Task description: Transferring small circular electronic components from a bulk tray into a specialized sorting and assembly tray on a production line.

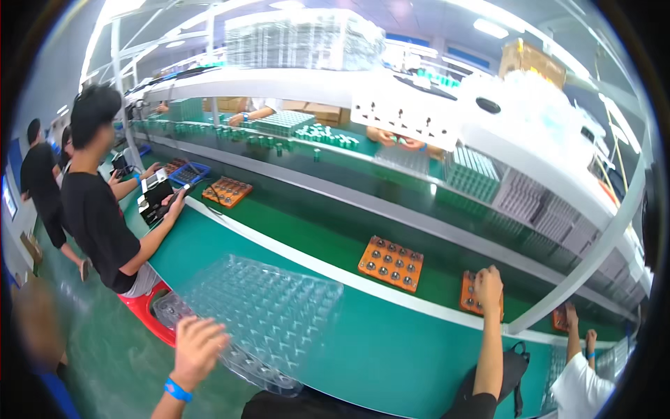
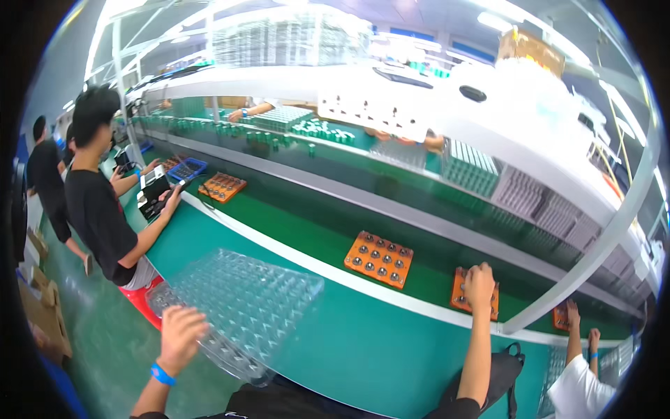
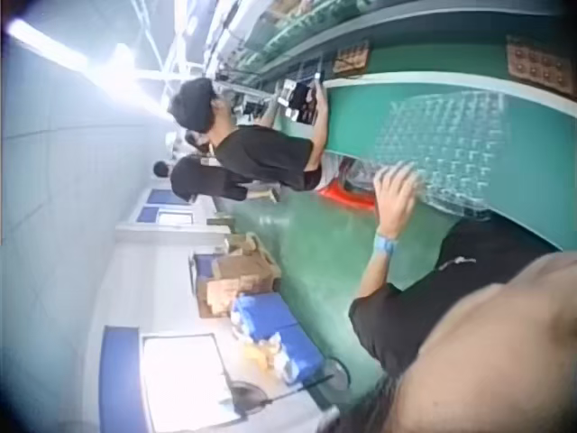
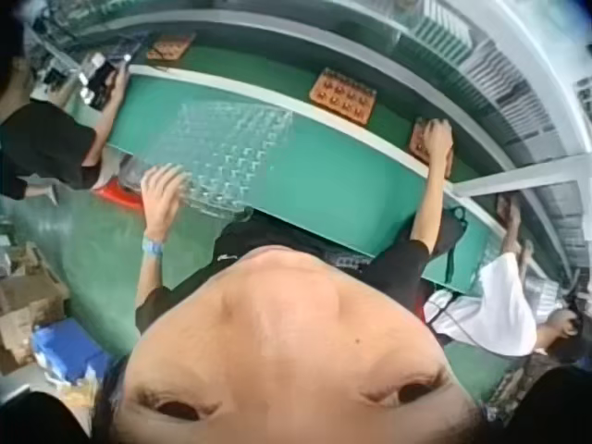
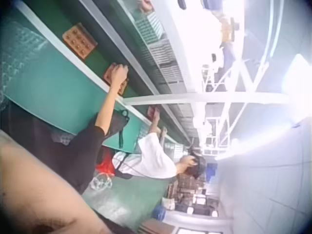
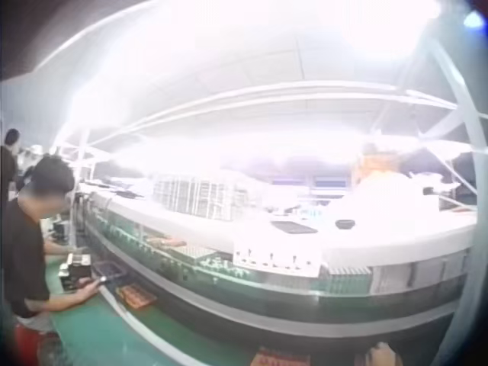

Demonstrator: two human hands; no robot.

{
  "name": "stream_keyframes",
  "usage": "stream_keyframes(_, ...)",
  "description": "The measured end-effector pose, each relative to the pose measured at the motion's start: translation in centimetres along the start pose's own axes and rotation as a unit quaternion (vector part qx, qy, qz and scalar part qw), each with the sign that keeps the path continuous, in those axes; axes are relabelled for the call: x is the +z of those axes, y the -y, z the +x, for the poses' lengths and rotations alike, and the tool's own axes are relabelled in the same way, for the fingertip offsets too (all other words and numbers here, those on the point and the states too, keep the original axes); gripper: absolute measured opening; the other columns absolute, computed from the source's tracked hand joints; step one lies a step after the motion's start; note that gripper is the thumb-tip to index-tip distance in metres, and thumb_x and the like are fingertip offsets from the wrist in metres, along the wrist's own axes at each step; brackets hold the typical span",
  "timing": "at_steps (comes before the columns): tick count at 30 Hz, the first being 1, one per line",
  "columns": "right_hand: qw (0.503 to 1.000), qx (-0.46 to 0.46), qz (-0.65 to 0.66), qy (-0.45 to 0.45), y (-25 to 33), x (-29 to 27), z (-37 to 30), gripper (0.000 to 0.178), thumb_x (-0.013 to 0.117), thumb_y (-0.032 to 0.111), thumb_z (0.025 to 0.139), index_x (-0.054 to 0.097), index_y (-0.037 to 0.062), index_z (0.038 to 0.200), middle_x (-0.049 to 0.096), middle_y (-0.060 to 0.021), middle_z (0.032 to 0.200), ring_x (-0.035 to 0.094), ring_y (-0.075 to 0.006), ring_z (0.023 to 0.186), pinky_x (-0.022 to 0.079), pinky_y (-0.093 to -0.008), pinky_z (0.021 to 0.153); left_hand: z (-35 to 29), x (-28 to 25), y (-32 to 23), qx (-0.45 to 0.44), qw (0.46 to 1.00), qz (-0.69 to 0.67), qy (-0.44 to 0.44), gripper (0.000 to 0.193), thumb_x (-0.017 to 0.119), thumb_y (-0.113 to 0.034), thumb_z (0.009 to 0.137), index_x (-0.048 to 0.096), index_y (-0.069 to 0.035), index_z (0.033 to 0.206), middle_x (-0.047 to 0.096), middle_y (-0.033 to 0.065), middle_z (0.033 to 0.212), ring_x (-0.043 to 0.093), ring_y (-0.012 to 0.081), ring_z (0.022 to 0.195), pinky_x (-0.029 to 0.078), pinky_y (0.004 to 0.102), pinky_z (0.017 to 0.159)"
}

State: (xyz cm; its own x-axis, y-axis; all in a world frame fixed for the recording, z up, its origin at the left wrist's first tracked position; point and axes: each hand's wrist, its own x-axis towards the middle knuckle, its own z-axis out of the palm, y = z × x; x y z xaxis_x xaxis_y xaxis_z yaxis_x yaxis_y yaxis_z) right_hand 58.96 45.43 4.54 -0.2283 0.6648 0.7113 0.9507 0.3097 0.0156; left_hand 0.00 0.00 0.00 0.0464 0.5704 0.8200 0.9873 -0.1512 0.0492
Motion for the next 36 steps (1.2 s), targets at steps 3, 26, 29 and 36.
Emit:
stream_keyframes(3,0.994,-0.042,0.098,-0.010,7.5,-0.4,-4.3,0.010,0.067,0.011,0.089,0.070,0.0024,0.085,0.062,-0.0142,0.091,0.064,-0.0364,0.090,0.053,-0.0462,0.076,1.6,-6.7,0.8,-0.061,0.998,-0.004,-0.034,0.032,0.075,0.005,0.072,0.071,-0.006,0.102,0.075,0.0114,0.109,0.070,0.0326,0.103,0.052,0.0476,0.093)
stream_keyframes(26,0.844,-0.193,0.443,0.233,33.4,-8.1,-14.7,0.018,0.066,0.019,0.092,0.076,0.0038,0.092,0.073,-0.0144,0.092,0.071,-0.0342,0.086,0.056,-0.0451,0.077,17.3,-19.2,5.9,0.150,0.958,0.013,-0.244,0.029,0.051,0.005,0.093,0.064,-0.002,0.119,0.071,0.0162,0.123,0.060,0.0385,0.131,0.041,0.0480,0.113)
stream_keyframes(29,0.848,-0.160,0.417,0.285,33.4,-4.9,-16.7,0.020,0.065,0.020,0.093,0.076,0.0043,0.092,0.074,-0.0142,0.093,0.071,-0.0345,0.087,0.057,-0.0457,0.077,22.0,-17.7,5.9,0.200,0.941,0.056,-0.268,0.041,0.051,0.011,0.083,0.064,-0.002,0.120,0.071,0.0160,0.122,0.060,0.0359,0.131,0.041,0.0474,0.113)
stream_keyframes(36,0.870,-0.059,0.454,0.185,35.5,-2.8,-21.3,0.014,0.065,0.020,0.094,0.073,0.0076,0.093,0.065,-0.0121,0.088,0.067,-0.0355,0.081,0.054,-0.0473,0.069,36.8,-15.1,8.9,0.146,0.942,0.106,-0.284,0.032,0.072,-0.007,0.091,0.067,-0.006,0.122,0.070,0.0115,0.123,0.070,0.0307,0.107,0.054,0.0443,0.090)
